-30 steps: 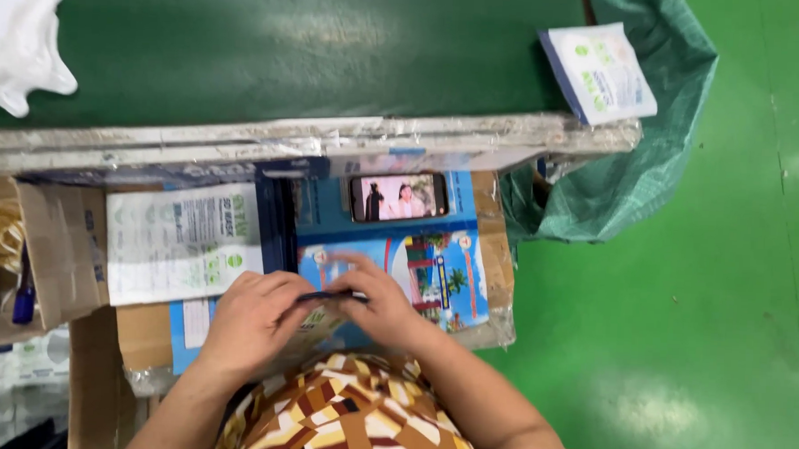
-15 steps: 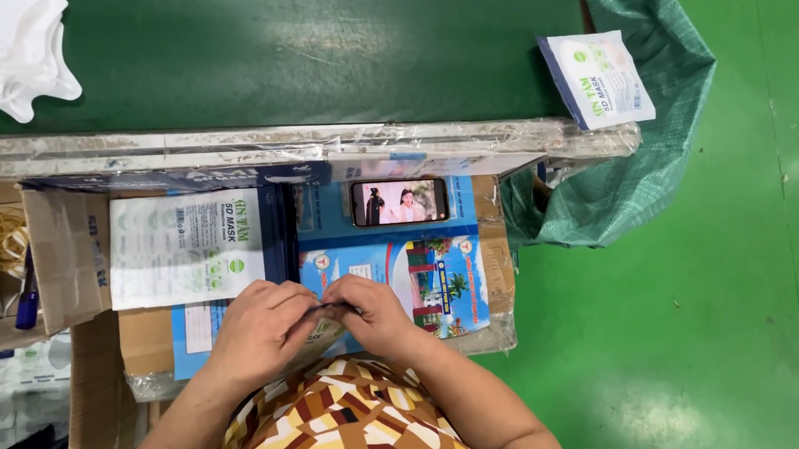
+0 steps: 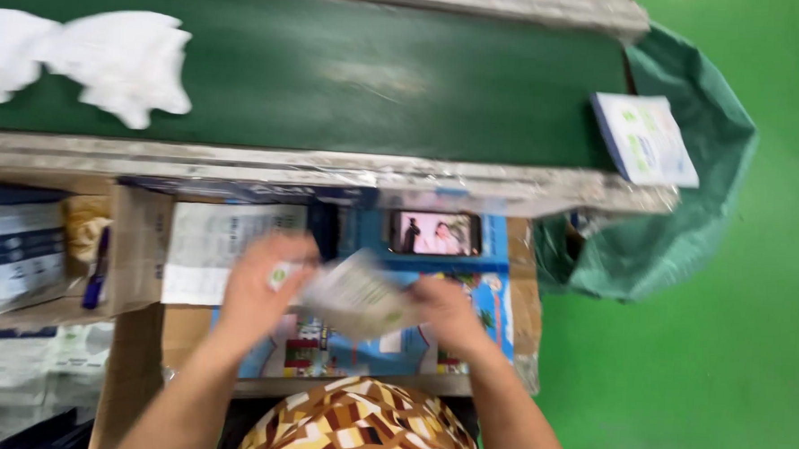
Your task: Packing individual face masks into plastic protective bags at a workstation.
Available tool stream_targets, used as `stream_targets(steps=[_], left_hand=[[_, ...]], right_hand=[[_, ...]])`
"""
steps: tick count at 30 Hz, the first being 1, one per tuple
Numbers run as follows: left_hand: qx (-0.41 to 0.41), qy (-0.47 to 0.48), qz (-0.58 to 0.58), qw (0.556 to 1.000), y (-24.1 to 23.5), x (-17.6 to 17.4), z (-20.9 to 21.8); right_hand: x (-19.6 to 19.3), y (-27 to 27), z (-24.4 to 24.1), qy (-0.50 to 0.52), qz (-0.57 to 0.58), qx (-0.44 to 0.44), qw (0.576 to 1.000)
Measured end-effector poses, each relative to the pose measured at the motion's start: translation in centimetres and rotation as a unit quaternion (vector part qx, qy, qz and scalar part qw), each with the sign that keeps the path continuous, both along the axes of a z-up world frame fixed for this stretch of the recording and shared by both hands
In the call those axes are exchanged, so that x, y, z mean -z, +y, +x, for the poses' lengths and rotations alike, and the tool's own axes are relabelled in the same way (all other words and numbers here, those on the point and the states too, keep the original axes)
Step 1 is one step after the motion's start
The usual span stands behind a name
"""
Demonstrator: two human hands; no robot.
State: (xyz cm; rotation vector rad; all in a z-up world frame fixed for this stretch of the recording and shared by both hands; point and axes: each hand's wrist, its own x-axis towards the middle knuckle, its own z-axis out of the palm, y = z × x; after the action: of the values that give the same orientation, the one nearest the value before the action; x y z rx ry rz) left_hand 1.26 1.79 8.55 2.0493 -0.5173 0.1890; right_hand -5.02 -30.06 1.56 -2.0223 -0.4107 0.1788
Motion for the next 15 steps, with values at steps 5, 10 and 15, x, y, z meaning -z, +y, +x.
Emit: stream_targets(steps=[5, 10, 15], left_hand=[[-0.188, -0.16, 0.152, 0.957, 5.0, -1.4, 10.4], [-0.223, -0.124, 0.325, 0.911, 5.5, -4.8, 18.4], [-0.206, -0.043, 0.348, 0.914, 8.2, 1.1, 23.2]], right_hand=[[-0.7, -1.7, 2.0, 0.098, 0.353, 0.273, 0.889], [3.1, 3.9, -0.3, 0.043, 0.014, 0.195, 0.98], [2.0, 6.3, -1.1, -0.244, -0.146, 0.095, 0.954]])
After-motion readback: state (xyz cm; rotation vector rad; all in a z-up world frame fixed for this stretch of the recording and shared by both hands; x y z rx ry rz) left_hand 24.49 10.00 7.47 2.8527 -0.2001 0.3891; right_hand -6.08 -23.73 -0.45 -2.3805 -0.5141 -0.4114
